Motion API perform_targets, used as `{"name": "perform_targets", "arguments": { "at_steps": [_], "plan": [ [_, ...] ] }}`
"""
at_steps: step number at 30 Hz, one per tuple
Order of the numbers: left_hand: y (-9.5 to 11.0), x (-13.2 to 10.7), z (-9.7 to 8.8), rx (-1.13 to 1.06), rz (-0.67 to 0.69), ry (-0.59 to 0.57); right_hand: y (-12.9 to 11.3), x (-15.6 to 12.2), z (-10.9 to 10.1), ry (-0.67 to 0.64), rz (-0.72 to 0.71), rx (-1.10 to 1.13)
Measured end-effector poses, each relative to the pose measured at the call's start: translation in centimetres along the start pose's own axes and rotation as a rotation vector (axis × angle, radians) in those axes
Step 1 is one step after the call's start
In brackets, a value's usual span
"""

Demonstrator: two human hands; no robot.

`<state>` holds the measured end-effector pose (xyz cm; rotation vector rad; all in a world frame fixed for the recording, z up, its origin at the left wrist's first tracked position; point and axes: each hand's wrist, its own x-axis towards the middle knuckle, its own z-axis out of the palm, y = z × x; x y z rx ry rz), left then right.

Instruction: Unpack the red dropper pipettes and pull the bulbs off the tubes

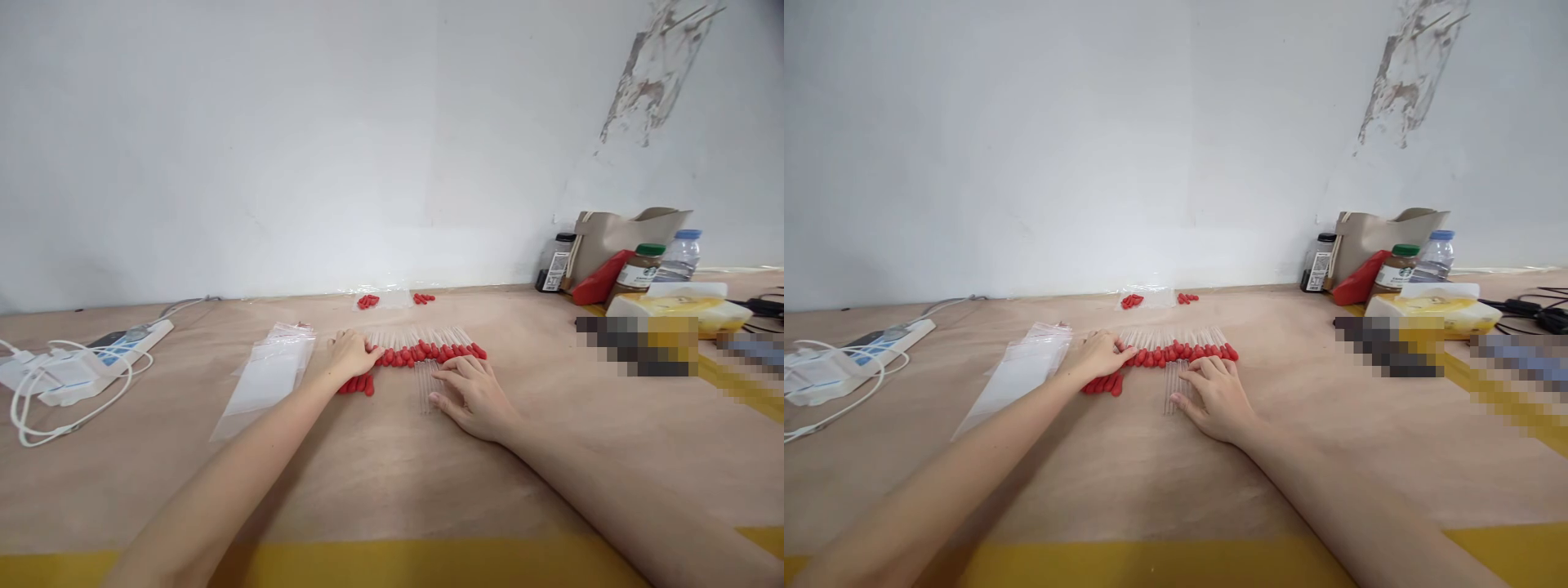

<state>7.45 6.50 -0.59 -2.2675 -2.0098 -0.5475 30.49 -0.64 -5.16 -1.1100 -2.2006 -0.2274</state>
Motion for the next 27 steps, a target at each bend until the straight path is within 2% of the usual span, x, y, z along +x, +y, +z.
{"name": "perform_targets", "arguments": {
  "at_steps": [4,8,10,12,14,16,21,27],
  "plan": [
    [0.1,0.4,0.0,-0.026,-0.062,0.028,0.2,0.0,0.1,0.030,0.043,0.007],
    [-0.8,-1.3,-0.9,-0.055,-0.032,0.118,0.6,0.0,0.6,0.103,0.088,0.044],
    [-1.3,-3.2,-1.4,-0.076,0.066,0.167,0.8,0.1,0.8,0.171,0.094,0.070],
    [-1.5,-5.2,-1.7,-0.113,0.244,0.204,0.8,0.1,0.9,0.219,0.084,0.092],
    [-1.5,-7.1,-1.6,-0.142,0.396,0.210,0.6,0.1,0.8,0.214,0.036,0.090],
    [-1.3,-8.4,-1.1,-0.162,0.492,0.232,0.2,0.1,0.6,0.172,-0.044,0.073],
    [-0.9,-9.1,0.7,-0.199,0.623,0.293,-0.8,0.2,0.5,0.097,-0.195,0.058],
    [-0.9,-8.9,1.1,-0.225,0.703,0.308,-1.4,0.5,1.3,0.069,-0.249,0.058]
  ]
}}
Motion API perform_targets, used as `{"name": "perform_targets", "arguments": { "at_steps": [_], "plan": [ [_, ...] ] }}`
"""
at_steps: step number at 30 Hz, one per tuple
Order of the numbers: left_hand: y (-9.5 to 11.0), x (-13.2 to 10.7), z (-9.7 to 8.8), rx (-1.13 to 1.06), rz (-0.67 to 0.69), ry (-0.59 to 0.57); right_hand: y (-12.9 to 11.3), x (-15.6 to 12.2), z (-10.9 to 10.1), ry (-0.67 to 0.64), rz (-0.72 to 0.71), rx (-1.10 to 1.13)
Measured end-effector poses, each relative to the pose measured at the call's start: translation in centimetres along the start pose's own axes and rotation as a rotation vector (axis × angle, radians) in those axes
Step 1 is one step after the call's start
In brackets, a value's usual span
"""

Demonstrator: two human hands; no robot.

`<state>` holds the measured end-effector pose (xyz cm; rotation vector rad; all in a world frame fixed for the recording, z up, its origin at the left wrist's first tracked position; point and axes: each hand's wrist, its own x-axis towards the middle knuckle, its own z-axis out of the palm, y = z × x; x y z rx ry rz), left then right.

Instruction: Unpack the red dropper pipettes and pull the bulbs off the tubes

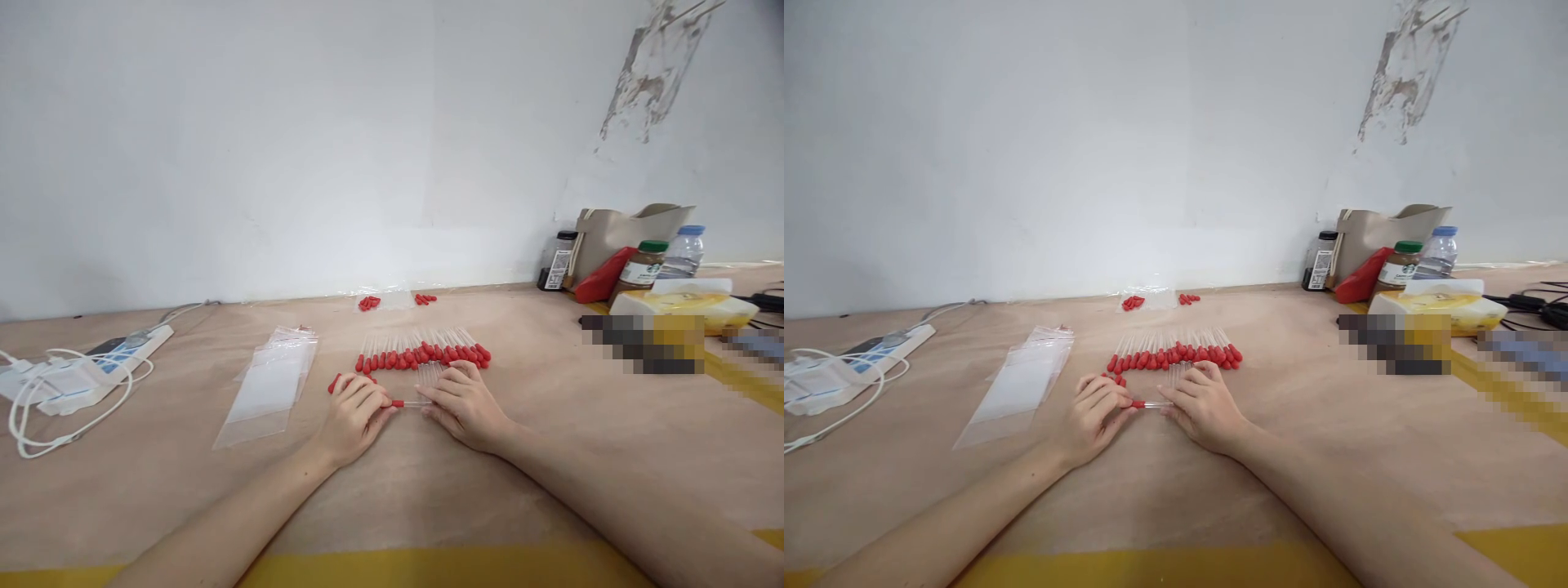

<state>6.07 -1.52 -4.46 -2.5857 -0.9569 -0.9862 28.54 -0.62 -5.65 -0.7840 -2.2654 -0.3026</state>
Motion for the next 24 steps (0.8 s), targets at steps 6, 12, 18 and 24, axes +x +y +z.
{"name": "perform_targets", "arguments": {
  "at_steps": [6,12,18,24],
  "plan": [
    [-0.1,0.3,0.0,-0.006,0.008,-0.041,-0.2,0.2,0.1,-0.059,-0.011,0.006],
    [0.0,0.4,0.0,-0.014,0.073,-0.037,-0.4,0.3,0.0,-0.016,-0.067,0.017],
    [-0.2,-0.1,-0.5,-0.016,0.095,-0.047,-0.2,0.0,-0.4,-0.010,-0.093,0.041],
    [-1.8,-1.4,-1.9,-0.054,-0.066,0.026,2.2,-1.1,-1.0,0.067,0.195,0.063]
  ]
}}
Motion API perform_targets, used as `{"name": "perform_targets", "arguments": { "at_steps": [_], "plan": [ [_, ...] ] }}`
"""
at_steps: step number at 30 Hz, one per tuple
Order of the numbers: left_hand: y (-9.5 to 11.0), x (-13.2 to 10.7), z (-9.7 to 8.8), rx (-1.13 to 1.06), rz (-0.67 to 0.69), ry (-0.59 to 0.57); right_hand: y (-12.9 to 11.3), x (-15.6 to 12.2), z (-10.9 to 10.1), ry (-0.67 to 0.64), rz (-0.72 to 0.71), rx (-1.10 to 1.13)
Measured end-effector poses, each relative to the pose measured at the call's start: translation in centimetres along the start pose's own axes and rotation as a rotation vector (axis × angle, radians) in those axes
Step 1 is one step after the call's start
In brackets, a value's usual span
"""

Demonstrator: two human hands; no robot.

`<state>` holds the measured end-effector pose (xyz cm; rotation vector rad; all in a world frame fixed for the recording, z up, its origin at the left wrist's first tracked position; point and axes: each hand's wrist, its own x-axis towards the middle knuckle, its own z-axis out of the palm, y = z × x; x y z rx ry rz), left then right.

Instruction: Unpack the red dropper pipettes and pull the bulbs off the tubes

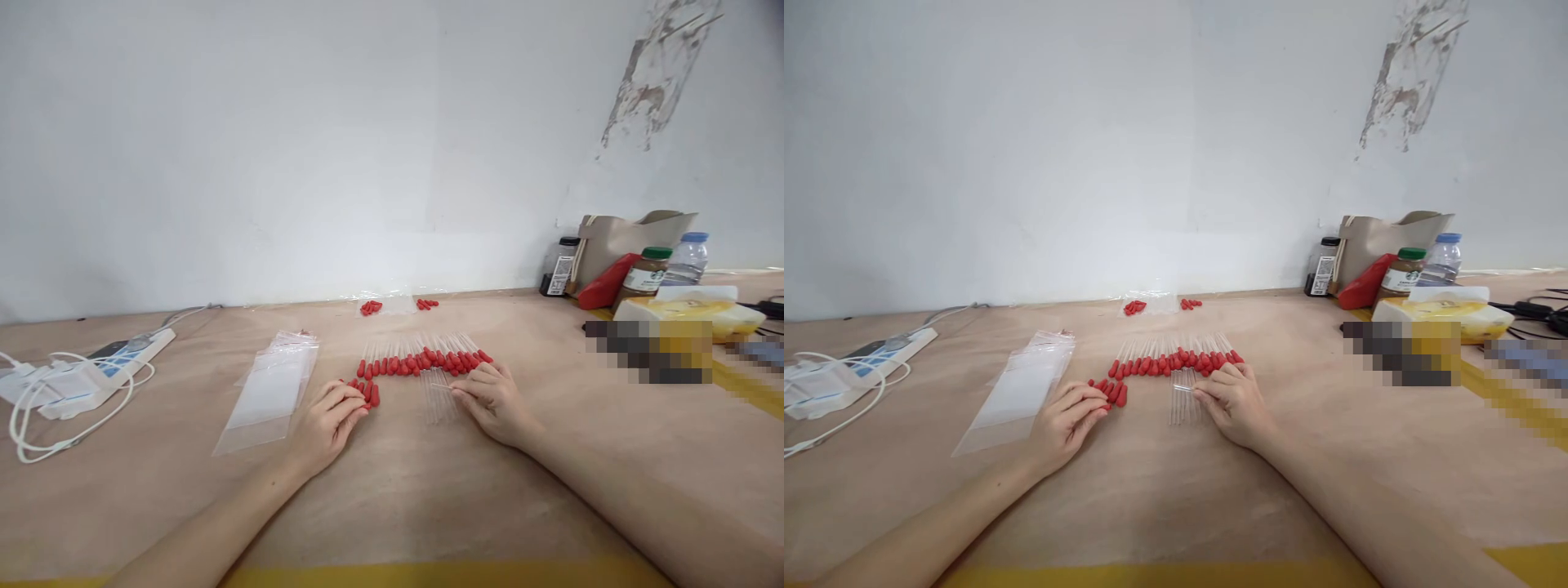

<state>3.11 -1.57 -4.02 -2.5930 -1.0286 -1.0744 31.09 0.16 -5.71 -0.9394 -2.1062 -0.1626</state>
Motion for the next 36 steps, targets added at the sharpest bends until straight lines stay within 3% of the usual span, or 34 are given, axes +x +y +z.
{"name": "perform_targets", "arguments": {
  "at_steps": [3,7,9,11,15,24,32,36],
  "plan": [
    [-0.6,0.6,-0.4,-0.068,-0.173,0.036,-0.1,0.2,0.4,0.066,0.117,0.007],
    [-2.9,1.3,-0.9,-0.069,-0.574,0.136,-0.7,0.5,1.0,0.115,0.238,-0.056],
    [-4.5,1.1,-1.2,-0.139,-0.780,0.110,-0.6,0.5,1.1,0.134,0.261,-0.109],
    [-5.8,0.6,-1.3,-0.216,-0.895,0.070,-0.3,0.4,1.2,0.143,0.256,-0.155],
    [-6.7,0.0,-0.7,-0.240,-0.883,0.049,0.1,0.4,1.5,0.139,0.212,-0.232],
    [-5.1,0.5,0.3,-0.219,-0.795,-0.012,-0.5,0.6,1.3,-0.010,0.165,-0.218],
    [-5.3,1.0,-0.1,-0.271,-0.865,-0.004,-0.8,0.7,0.7,-0.123,0.120,-0.233],
    [-6.0,3.0,0.4,-0.335,-0.970,-0.110,-0.9,0.7,0.6,-0.146,0.100,-0.236]
  ]
}}
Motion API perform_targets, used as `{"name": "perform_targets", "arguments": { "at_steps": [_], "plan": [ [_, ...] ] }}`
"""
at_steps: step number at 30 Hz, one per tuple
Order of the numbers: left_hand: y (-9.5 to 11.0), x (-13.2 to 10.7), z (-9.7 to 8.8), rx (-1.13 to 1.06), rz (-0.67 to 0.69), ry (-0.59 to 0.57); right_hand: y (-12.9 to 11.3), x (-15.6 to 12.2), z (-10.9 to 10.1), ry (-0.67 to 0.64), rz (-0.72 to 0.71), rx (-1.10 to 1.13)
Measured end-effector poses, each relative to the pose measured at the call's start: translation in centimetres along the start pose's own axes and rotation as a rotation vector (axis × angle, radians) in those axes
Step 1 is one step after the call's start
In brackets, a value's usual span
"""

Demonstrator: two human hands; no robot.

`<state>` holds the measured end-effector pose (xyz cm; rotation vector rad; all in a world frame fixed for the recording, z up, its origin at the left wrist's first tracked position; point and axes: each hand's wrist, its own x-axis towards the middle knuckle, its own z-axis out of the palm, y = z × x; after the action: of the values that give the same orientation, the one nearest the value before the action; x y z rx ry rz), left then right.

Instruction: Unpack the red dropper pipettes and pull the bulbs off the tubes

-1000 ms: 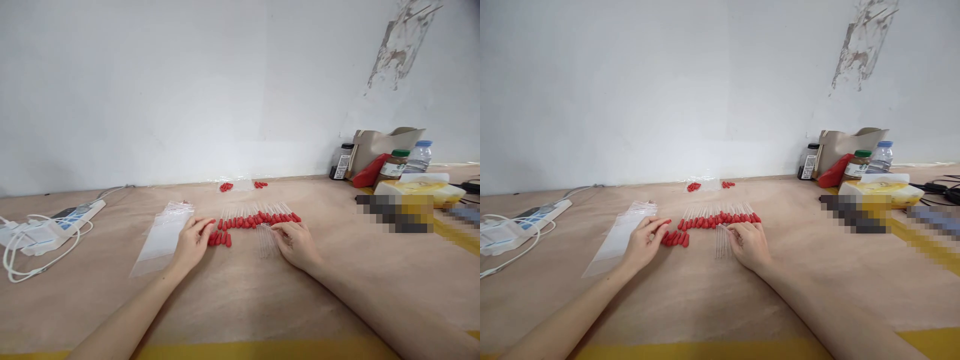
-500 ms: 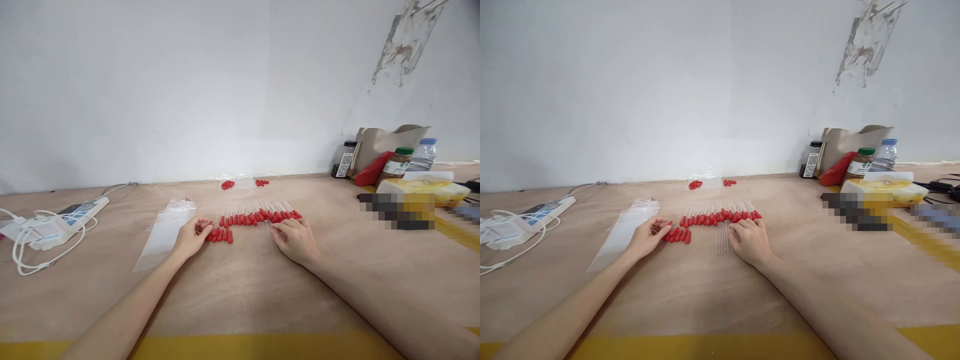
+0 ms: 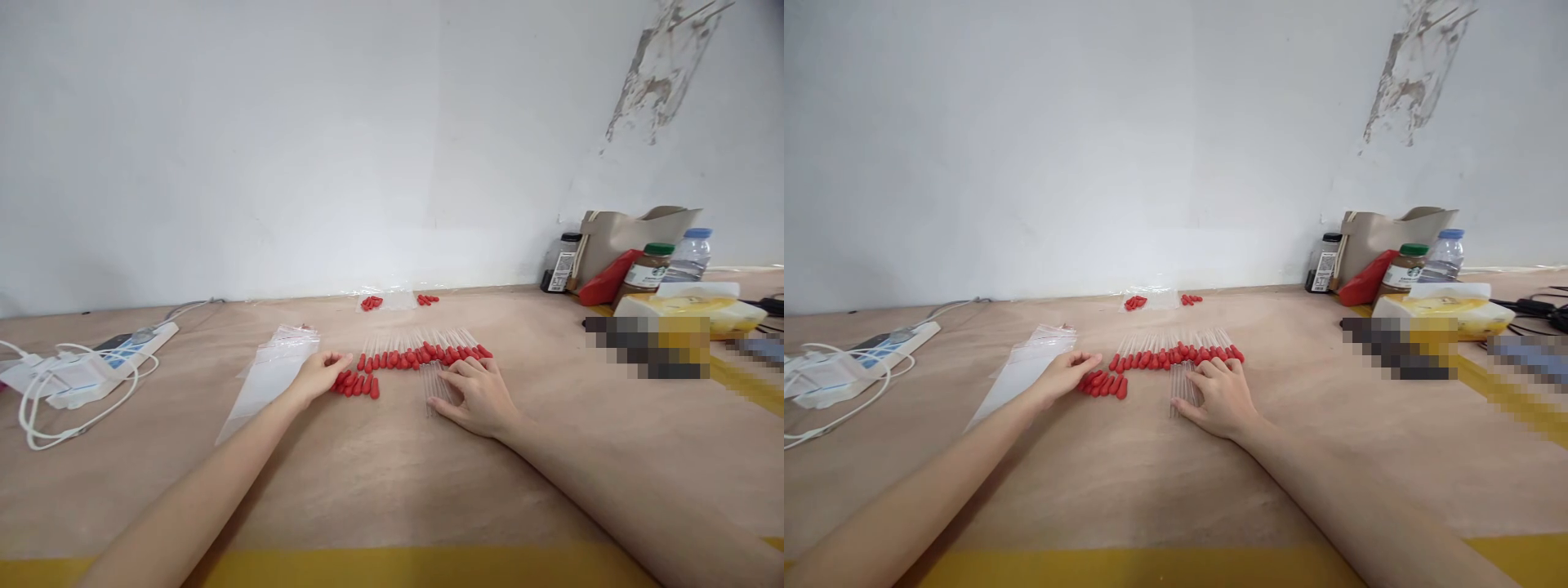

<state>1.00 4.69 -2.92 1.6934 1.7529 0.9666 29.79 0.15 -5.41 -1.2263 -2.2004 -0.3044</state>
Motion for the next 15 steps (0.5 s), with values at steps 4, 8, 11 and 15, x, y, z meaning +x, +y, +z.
{"name": "perform_targets", "arguments": {
  "at_steps": [4,8,11,15],
  "plan": [
    [1.4,2.5,0.9,0.055,-0.129,-0.069,0.1,-0.1,0.1,0.055,0.016,0.021],
    [2.4,4.0,2.1,0.123,-0.237,-0.123,0.5,-0.4,0.0,0.099,0.086,0.059],
    [2.8,4.4,2.6,0.132,-0.248,-0.120,0.8,-0.5,0.0,0.094,0.164,0.104],
    [3.3,4.3,1.9,0.069,-0.133,-0.030,1.0,-0.5,0.0,0.103,0.262,0.143]
  ]
}}
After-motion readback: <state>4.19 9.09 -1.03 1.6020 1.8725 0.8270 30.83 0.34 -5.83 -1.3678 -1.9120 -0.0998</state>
